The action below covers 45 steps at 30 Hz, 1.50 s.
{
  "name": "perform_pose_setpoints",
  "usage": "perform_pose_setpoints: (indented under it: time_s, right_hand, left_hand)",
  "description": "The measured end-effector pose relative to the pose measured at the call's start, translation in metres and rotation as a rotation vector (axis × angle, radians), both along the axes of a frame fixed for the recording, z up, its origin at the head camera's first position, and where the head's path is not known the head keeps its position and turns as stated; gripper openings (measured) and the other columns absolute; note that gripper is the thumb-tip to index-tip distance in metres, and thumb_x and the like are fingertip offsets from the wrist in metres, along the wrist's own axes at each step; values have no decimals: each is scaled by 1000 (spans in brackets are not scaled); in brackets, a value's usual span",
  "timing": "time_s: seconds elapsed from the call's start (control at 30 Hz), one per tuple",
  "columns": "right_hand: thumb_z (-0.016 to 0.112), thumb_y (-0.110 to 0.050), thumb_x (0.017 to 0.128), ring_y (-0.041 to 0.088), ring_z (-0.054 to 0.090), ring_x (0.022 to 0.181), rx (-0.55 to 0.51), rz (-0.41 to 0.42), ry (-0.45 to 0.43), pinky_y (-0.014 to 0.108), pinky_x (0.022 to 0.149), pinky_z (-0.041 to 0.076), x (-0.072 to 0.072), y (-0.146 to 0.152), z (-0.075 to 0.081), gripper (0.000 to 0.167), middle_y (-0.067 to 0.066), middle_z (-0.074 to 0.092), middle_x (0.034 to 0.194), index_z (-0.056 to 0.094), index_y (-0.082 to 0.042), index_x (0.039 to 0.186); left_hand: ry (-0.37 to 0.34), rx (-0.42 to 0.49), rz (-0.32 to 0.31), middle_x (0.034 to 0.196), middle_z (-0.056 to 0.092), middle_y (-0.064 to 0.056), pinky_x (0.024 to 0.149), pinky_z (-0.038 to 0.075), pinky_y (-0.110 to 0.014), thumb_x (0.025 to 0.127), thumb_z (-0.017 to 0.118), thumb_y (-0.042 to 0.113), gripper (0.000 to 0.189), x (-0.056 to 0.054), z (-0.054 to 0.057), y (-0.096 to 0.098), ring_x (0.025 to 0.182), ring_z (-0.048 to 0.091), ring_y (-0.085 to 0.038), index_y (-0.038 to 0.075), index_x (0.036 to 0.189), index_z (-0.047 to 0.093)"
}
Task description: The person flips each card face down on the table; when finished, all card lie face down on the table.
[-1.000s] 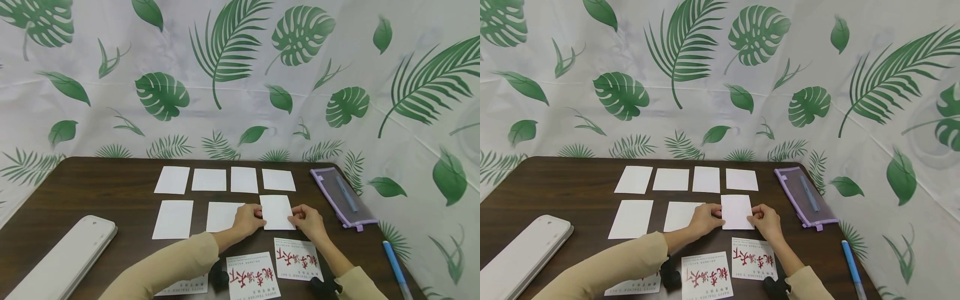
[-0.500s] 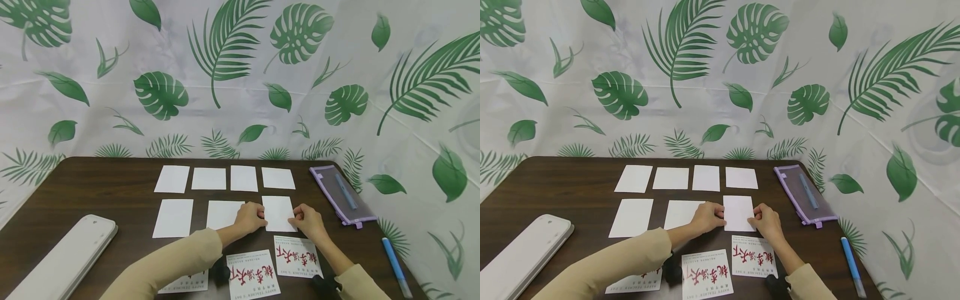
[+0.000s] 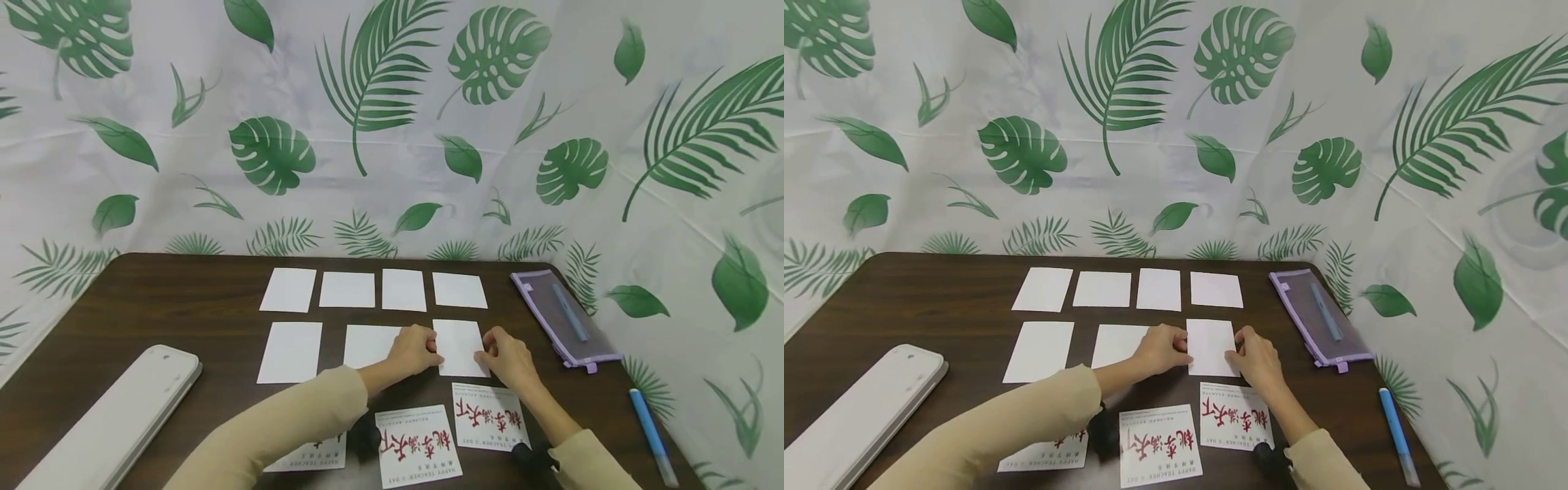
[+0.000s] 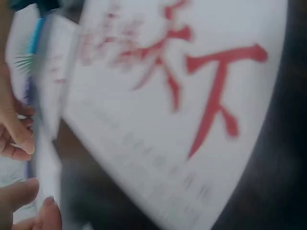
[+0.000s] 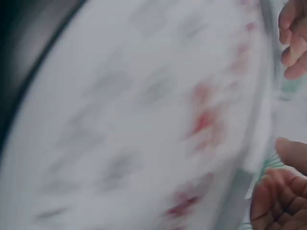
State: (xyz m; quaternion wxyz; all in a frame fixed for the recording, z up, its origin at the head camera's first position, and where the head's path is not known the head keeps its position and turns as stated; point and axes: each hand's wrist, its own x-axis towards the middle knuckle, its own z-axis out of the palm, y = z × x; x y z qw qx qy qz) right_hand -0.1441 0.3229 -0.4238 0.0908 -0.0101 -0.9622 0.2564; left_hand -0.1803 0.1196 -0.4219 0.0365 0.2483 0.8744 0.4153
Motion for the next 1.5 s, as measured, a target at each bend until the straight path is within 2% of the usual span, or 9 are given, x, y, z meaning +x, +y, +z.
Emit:
perform_pose_setpoints:
  time_s: [0.07, 0.13, 0.2, 0.3, 0.4, 0.67, 1.0, 1.23, 1.5]
  right_hand:
    - [72, -8, 80, 11, 44, 57, -55, 9, 70, 24, 51, 36, -2, -8, 6, 23, 3, 53, 68, 59, 1, 97]
    - [71, -7, 81, 11, 47, 55, -161, 27, 126, 22, 49, 39, -3, -22, 15, 21, 4, 56, 68, 61, 1, 98]
    - [70, -5, 82, 11, 51, 55, -295, 63, 139, 20, 49, 44, -2, -39, 21, 20, 7, 58, 69, 62, 1, 99]
    - [69, -4, 83, 11, 55, 57, -474, 129, 52, 20, 51, 49, 5, -68, 20, 19, 8, 59, 71, 62, 1, 100]
    - [69, -3, 82, 10, 55, 57, -539, 209, -47, 21, 52, 50, 14, -96, 12, 20, 6, 58, 71, 62, 2, 100]
    - [71, -6, 81, 4, 51, 53, -402, 396, -119, 19, 49, 45, 23, -145, -4, 21, -2, 57, 70, 63, -2, 100]
    - [73, -3, 77, 0, 47, 57, -366, 530, -144, 16, 51, 43, 26, -180, -18, 21, -4, 56, 70, 65, -2, 96]
    - [77, -4, 74, 0, 43, 58, -292, 551, -136, 16, 51, 41, 28, -190, -22, 23, -2, 53, 71, 64, -2, 93]
    - [79, -8, 70, 3, 40, 63, -163, 542, -93, 17, 56, 37, 27, -195, -24, 24, -3, 49, 72, 62, -7, 87]
  left_hand:
    - [-50, 40, -18, 75, 67, -2, 63, 48, -22, 76, 76, 9, 20, -2, 11, -12, 67, 59, -10, -1, 92, 69]
    - [-112, 97, -30, 88, 70, -7, 71, 52, -26, 79, 74, 11, 34, -2, 22, -29, 80, 65, -16, -2, 109, 66]
    - [-170, 149, -32, 94, 70, -9, 71, 53, -29, 80, 74, 11, 41, 1, 31, -47, 88, 67, -21, -2, 116, 63]
    - [-222, 182, -35, 95, 70, -9, 69, 54, -27, 80, 73, 13, 42, 9, 32, -76, 89, 67, -21, -1, 118, 62]
    - [-265, 185, -37, 96, 69, -9, 69, 53, -27, 81, 73, 14, 42, 19, 25, -103, 85, 66, -19, -1, 118, 62]
    - [-293, 155, 43, 98, 67, -10, 68, 53, -26, 78, 75, 14, 41, 47, 9, -167, 82, 66, -18, -1, 114, 63]
    - [-293, 78, 180, 92, 66, -7, 63, 51, -21, 76, 77, 12, 39, 66, -3, -223, 74, 61, -14, -1, 110, 65]
    - [-273, 27, 199, 86, 63, -5, 61, 50, -20, 71, 80, 10, 41, 73, -9, -238, 72, 60, -13, -2, 108, 65]
    - [-229, -25, 204, 79, 59, -2, 57, 47, -20, 68, 80, 5, 38, 71, -17, -238, 66, 55, -12, 0, 102, 64]
